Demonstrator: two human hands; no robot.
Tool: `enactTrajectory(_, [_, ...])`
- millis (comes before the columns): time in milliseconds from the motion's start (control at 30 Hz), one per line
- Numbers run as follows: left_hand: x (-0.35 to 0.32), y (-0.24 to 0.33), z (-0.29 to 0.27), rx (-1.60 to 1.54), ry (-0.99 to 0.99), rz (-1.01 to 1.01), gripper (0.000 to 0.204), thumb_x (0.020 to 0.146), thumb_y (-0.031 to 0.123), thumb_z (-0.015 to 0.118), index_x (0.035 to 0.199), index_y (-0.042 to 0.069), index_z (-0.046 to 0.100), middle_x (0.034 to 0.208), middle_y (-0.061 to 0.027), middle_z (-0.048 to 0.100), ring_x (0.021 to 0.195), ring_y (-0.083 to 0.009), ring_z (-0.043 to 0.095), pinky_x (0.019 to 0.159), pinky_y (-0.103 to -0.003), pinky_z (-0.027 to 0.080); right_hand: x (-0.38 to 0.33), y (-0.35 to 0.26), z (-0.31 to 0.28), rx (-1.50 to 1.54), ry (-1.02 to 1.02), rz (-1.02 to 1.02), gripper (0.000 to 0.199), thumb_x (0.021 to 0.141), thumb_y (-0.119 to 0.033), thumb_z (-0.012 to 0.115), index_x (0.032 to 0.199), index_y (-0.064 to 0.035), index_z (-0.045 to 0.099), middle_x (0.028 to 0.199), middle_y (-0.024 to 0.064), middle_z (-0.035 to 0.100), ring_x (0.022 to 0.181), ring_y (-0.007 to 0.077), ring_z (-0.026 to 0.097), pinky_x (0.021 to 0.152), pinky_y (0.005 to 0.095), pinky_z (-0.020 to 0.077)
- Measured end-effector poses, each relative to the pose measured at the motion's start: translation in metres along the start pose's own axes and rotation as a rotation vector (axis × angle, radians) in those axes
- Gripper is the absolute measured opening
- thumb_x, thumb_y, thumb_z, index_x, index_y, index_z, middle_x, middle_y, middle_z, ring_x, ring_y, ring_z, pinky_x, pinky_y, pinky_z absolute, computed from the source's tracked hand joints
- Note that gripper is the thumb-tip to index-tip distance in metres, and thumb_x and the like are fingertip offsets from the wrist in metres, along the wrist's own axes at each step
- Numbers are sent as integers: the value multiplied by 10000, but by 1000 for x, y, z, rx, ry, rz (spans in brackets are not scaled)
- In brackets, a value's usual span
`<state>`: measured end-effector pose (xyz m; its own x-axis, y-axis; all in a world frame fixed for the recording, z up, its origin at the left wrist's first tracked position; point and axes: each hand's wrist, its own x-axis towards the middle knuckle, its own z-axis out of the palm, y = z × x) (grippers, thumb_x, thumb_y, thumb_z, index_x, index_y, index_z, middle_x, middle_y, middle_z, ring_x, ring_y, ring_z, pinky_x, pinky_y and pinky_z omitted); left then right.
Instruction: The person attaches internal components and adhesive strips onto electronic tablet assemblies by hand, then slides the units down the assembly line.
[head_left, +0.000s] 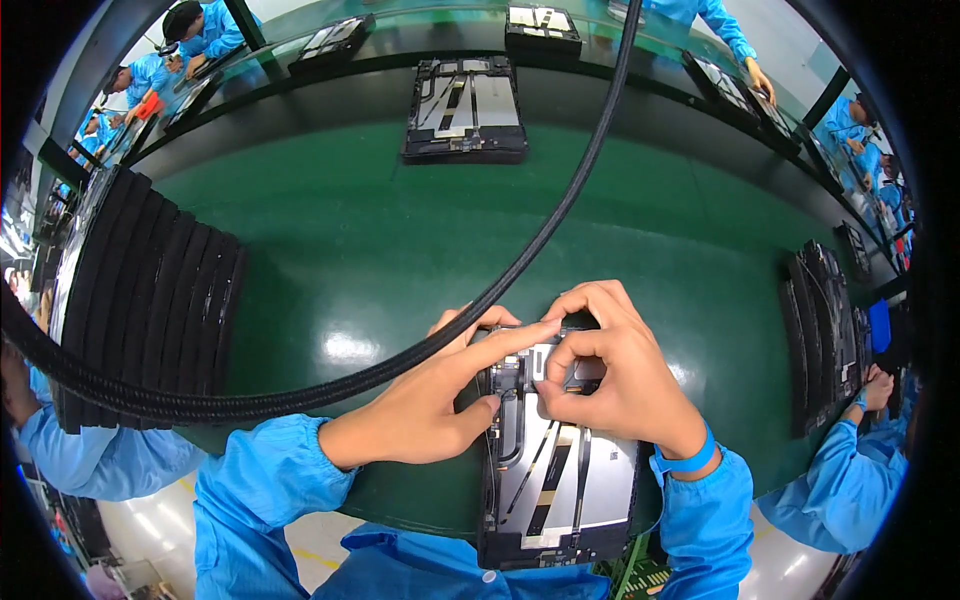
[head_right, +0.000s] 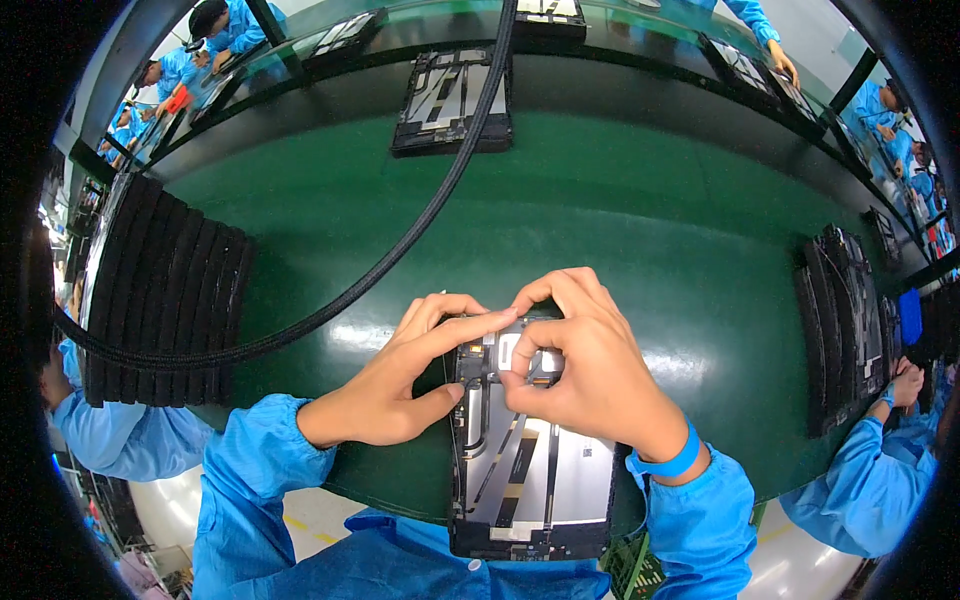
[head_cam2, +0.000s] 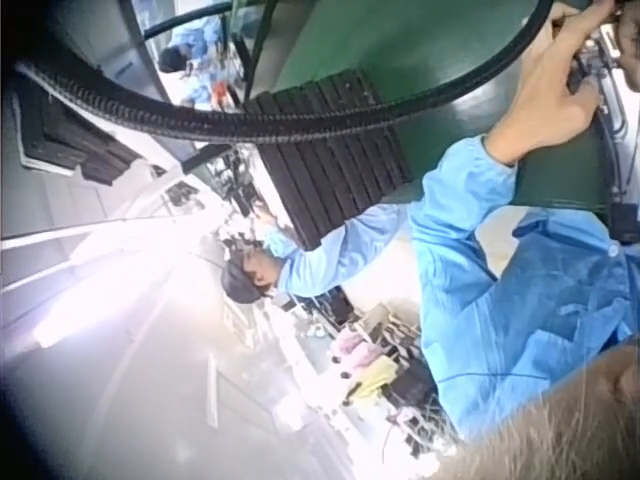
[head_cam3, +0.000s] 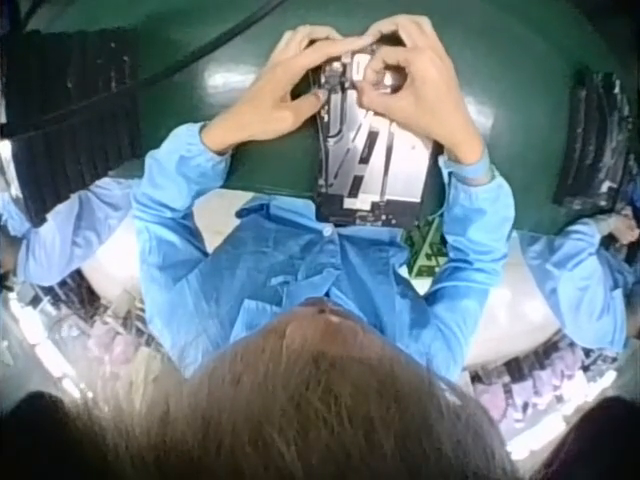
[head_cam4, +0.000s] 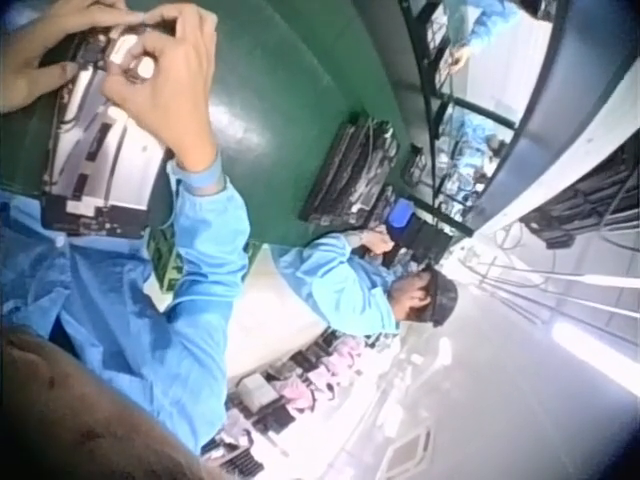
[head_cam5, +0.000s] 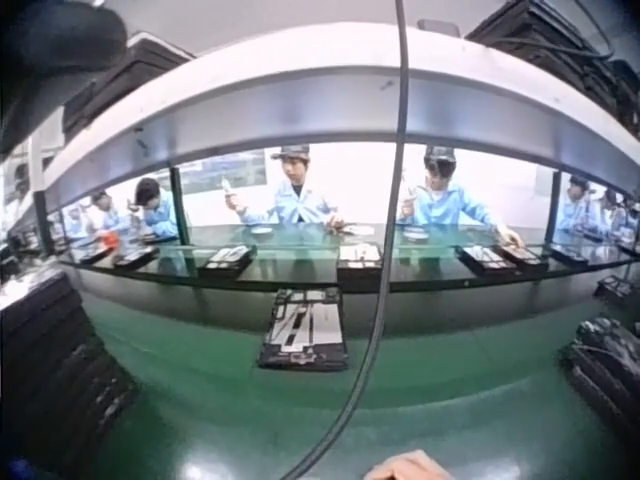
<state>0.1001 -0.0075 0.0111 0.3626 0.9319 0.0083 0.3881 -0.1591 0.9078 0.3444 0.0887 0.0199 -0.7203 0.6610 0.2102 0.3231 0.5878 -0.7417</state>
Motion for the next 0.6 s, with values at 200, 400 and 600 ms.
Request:
enactTrajectory(200, [-3, 0, 8, 4, 88, 45, 879, 845, -106, 668, 1688, 72, 498, 1578, -204, 458, 1462, -393, 460, 1270, -488, 343, 1, 1, -10, 12, -132, -28, 179, 646, -113, 939, 727, -97, 781, 1280, 93, 668, 1306, 368, 568, 1106, 466, 484])
enactTrajectory(400, [-21, -14, 33, 154, 423, 283, 786, 823, -133, 712, 1582, 7, 565, 1240, -181, 726, 1113, -352, 701, 976, -473, 566, -4, 4, -10, 22, -112, -73, 154, 679, -152, 934, 728, -110, 794, 1344, 95, 691, 1368, 402, 555, 1170, 517, 445])
enactTrajectory(600, [-24, -14, 29, 385, 423, 437, 530, 821, -99, 764, 1336, 11, 710, 979, -84, 842, 941, -282, 779, 751, -390, 572, -4, 7, -11, 60, -116, -78, 164, 686, -152, 937, 725, -101, 787, 1373, 105, 700, 1372, 410, 556, 1168, 513, 452])
